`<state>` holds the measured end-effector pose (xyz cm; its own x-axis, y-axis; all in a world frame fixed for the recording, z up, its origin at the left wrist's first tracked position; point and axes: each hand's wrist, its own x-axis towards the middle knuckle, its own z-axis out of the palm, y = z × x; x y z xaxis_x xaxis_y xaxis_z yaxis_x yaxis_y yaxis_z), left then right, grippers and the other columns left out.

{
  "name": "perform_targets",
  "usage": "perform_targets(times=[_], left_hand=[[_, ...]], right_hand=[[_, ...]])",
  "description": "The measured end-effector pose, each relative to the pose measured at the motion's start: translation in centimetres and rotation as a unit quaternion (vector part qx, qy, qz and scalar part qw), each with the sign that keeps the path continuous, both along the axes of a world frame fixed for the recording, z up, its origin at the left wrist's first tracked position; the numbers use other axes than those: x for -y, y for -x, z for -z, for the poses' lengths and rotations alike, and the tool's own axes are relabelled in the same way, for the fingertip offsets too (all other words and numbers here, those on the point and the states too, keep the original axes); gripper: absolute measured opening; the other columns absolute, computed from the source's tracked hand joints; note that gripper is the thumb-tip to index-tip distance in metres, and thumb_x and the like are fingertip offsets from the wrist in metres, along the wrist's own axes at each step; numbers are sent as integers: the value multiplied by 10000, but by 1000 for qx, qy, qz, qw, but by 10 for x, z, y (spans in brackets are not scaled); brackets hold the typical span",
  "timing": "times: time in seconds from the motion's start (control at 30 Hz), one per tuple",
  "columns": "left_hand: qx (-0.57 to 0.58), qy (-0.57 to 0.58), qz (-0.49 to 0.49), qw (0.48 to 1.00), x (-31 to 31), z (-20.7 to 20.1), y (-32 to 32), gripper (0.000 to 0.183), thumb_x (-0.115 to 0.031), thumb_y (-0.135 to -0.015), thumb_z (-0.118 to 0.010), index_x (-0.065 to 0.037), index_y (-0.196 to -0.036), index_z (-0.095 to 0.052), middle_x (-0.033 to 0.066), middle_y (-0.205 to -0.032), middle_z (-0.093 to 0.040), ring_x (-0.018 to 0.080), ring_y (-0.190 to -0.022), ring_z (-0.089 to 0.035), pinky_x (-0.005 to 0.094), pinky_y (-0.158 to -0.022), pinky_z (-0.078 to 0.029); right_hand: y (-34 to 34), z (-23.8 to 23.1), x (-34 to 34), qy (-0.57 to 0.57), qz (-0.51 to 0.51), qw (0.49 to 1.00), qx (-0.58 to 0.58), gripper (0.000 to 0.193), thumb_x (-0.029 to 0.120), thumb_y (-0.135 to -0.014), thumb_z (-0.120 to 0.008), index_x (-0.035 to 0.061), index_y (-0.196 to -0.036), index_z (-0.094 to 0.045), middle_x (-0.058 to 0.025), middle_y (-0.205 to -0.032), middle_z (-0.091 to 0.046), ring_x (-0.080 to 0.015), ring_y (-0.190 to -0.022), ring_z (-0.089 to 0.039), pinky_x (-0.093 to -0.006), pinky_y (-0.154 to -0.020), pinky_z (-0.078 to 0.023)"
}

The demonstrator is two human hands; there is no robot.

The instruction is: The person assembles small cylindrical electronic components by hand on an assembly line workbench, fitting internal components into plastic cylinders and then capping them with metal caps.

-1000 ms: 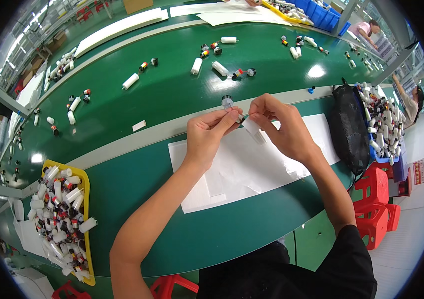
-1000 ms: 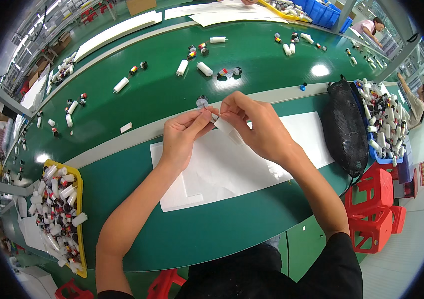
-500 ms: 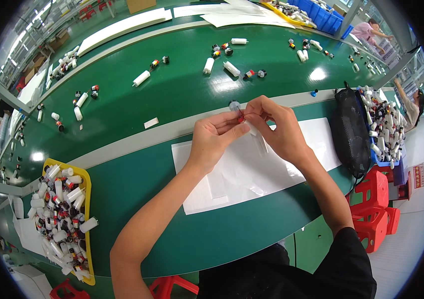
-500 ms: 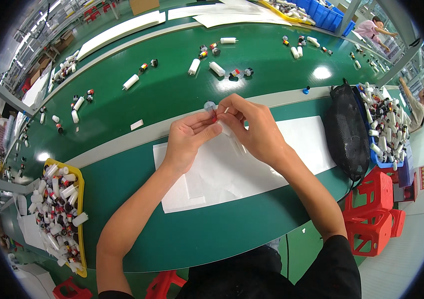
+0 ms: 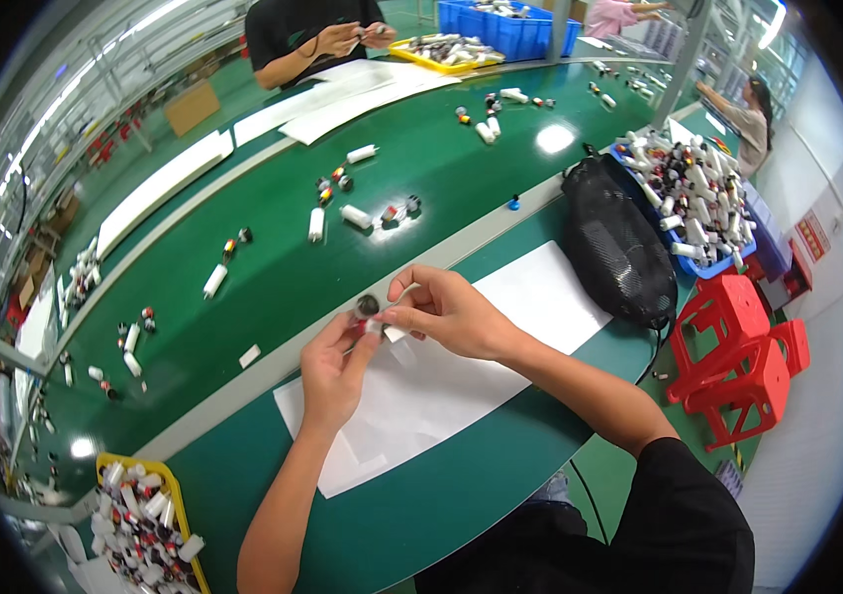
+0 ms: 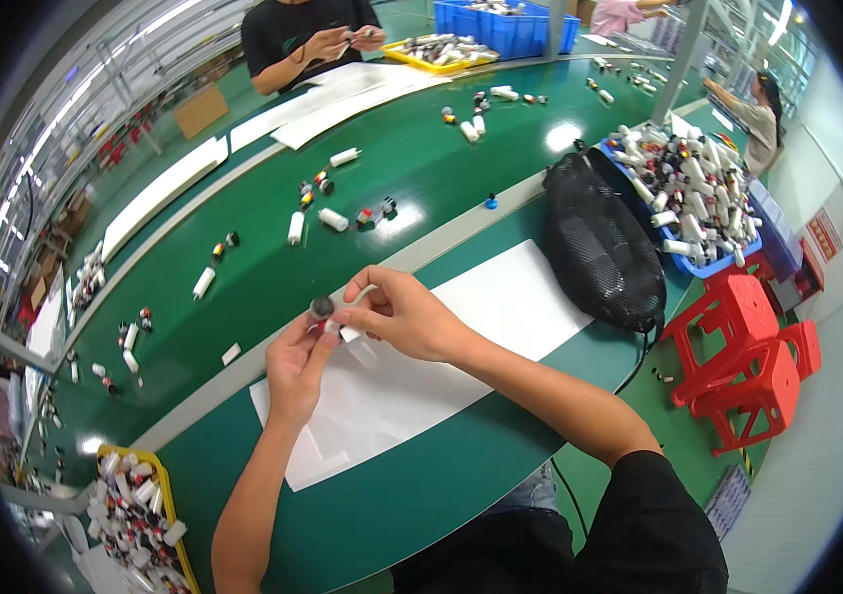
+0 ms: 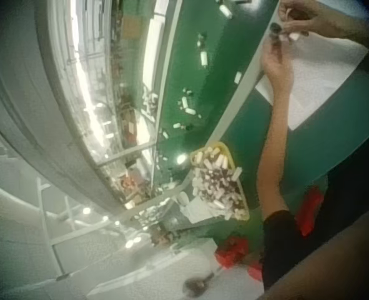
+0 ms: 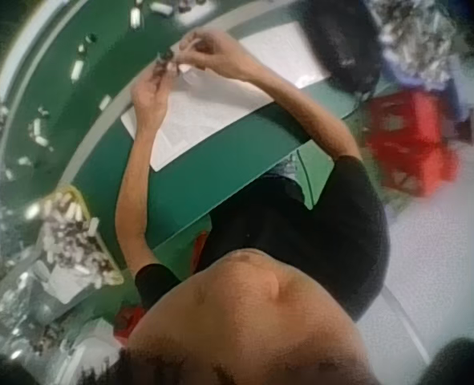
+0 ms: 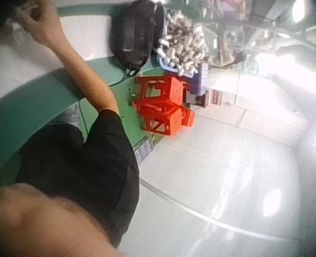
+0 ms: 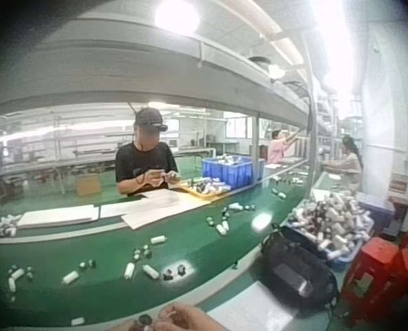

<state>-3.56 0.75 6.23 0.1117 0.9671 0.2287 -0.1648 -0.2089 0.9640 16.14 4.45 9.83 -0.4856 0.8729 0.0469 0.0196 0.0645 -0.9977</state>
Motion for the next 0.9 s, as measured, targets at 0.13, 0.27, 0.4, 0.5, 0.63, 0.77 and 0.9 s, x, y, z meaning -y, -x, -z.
perform_targets(times=[0.13,0.27,0.4,0.5,0.63,0.77,0.9], left_hand=[[-47,-4,-18,999,0,6,16,253,-65,-997,-623,79,-1204,-626,102,-1075,-686,151,-995,-665,289,-897,-546],[-12,27,-43,999,1,3,20,209,-105,-1019,-598,55,-1145,-645,89,-1058,-683,143,-925,-669,293,-816,-572],[-49,8,-32,998,3,2,37,202,-127,-1033,-576,41,-1122,-644,79,-1035,-678,135,-882,-663,286,-791,-570],[17,23,-98,995,-1,-5,45,189,-138,-1034,-579,36,-1054,-650,60,-950,-674,122,-808,-642,269,-792,-555],[-77,76,-147,983,-21,-19,47,244,-170,-1013,-632,59,-1094,-655,77,-975,-684,115,-826,-654,232,-775,-542],[-104,12,-59,993,-95,-53,-20,295,-114,-982,-662,114,-1167,-637,143,-1075,-707,160,-928,-708,252,-810,-593],[-151,-124,5,981,-150,-103,-88,504,-233,-929,-737,90,-1289,-596,217,-1249,-670,310,-1197,-642,368,-958,-553]], right_hand=[[-11,-18,-13,-91,96,989,-70,171,150,-1007,-623,-3,-1060,-570,8,-809,-588,-41,-732,-521,-229,-651,-435],[-11,-11,-16,-53,80,993,-68,176,172,-1019,-602,-4,-1022,-605,36,-798,-551,-36,-716,-491,-226,-641,-426],[0,-7,-7,-69,55,995,-48,189,177,-1000,-611,-11,-994,-629,-3,-782,-596,-69,-718,-524,-260,-665,-451],[-9,-9,-9,-114,-40,987,101,175,176,-982,-631,4,-998,-658,-31,-861,-666,-104,-780,-589,-280,-718,-487],[-17,-6,-9,-110,-164,954,227,245,265,-940,-653,26,-960,-702,-75,-865,-712,-192,-791,-654,-337,-744,-516],[-21,0,-10,-90,-166,956,224,230,250,-902,-682,29,-951,-723,-112,-896,-733,-231,-862,-685,-363,-776,-530],[-16,-7,-8,-83,-166,958,220,238,259,-901,-690,32,-965,-718,-100,-890,-734,-219,-859,-682,-356,-787,-533]])
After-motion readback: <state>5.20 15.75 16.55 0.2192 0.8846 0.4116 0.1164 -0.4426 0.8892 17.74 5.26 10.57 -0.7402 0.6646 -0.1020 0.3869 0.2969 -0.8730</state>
